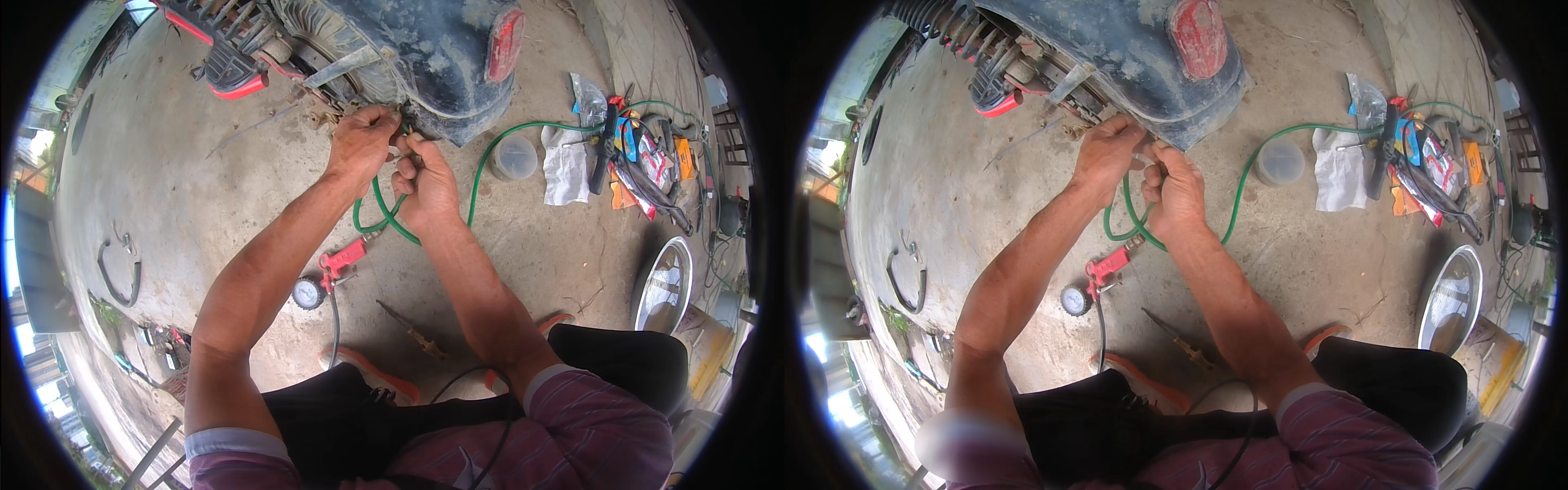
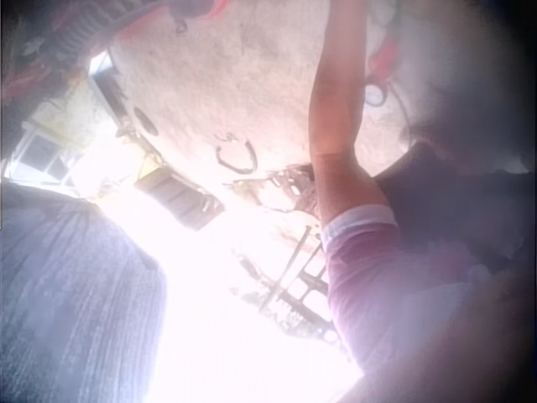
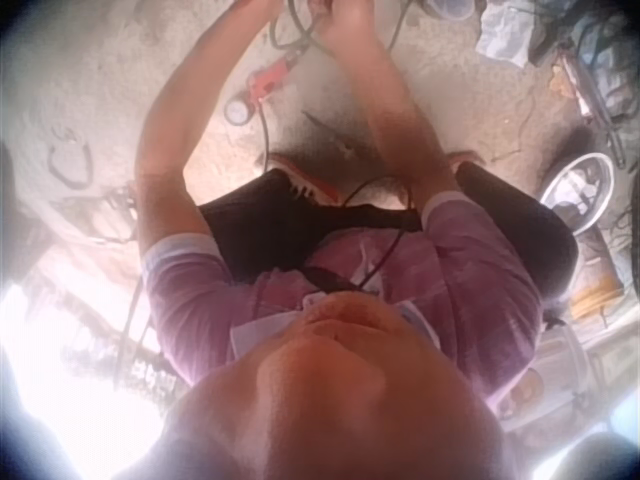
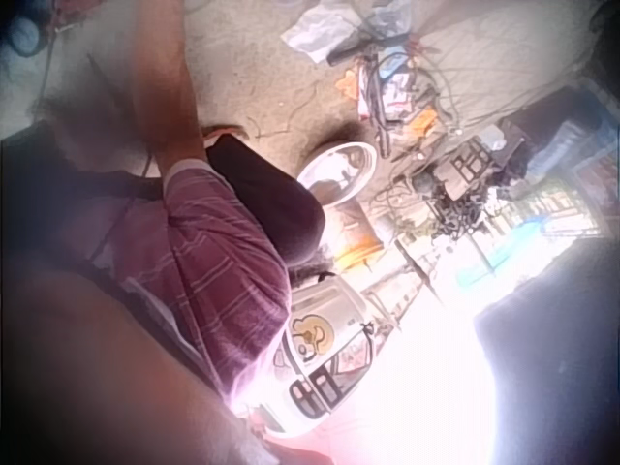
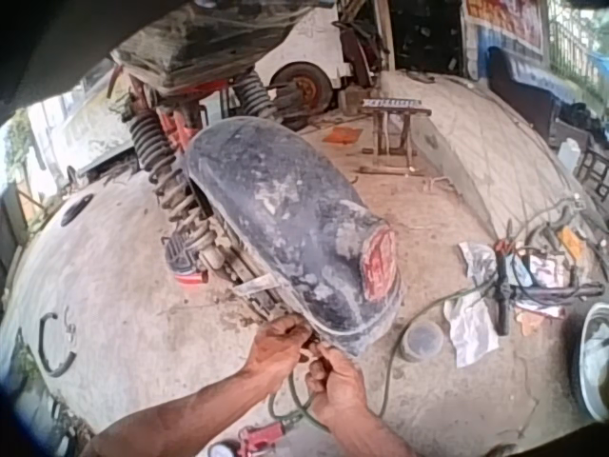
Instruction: The person is working on a motorcycle engine, connecting a green hose to a valve and adjusting the connection. They are sitting on the floor in a workshop environment.
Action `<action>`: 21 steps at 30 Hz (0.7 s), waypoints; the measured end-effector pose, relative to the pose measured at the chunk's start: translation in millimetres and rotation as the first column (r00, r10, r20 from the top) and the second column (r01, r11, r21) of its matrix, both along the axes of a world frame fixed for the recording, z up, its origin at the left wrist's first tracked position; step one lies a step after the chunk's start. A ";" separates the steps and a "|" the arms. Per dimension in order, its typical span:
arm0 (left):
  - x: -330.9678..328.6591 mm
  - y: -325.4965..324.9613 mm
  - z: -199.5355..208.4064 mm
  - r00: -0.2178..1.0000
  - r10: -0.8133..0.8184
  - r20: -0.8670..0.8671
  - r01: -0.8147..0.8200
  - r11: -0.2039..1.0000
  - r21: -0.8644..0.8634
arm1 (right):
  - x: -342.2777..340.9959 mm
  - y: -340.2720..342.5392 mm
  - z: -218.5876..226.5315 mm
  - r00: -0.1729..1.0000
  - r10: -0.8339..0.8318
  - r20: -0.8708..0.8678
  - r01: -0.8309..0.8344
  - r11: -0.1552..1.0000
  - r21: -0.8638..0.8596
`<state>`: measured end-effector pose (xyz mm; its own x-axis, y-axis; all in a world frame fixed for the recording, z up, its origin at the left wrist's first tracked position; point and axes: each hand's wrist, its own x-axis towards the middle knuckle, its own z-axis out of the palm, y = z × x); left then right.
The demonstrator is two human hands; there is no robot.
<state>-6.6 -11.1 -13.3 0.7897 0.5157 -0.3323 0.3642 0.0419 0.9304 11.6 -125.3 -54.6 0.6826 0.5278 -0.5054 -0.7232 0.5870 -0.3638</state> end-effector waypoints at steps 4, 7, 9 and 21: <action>0.2 1.1 -2.1 1.000 0.000 0.017 0.000 1.000 0.011 | -0.8 0.7 1.3 1.000 0.001 0.007 -0.001 1.000 0.004; 0.8 1.0 -2.6 1.000 -0.001 0.020 0.000 1.000 0.029 | 0.5 -0.2 -2.8 0.999 0.015 0.036 -0.016 1.000 0.022; 0.8 0.7 -2.7 1.000 0.007 0.012 -0.008 0.999 0.035 | 0.9 -0.3 -3.7 0.999 0.023 0.049 -0.025 0.999 0.025; 5.0 -2.6 9.2 0.999 -0.032 -0.018 0.033 0.995 0.094 | 2.2 -3.6 1.6 0.995 0.025 0.101 -0.020 0.999 -0.047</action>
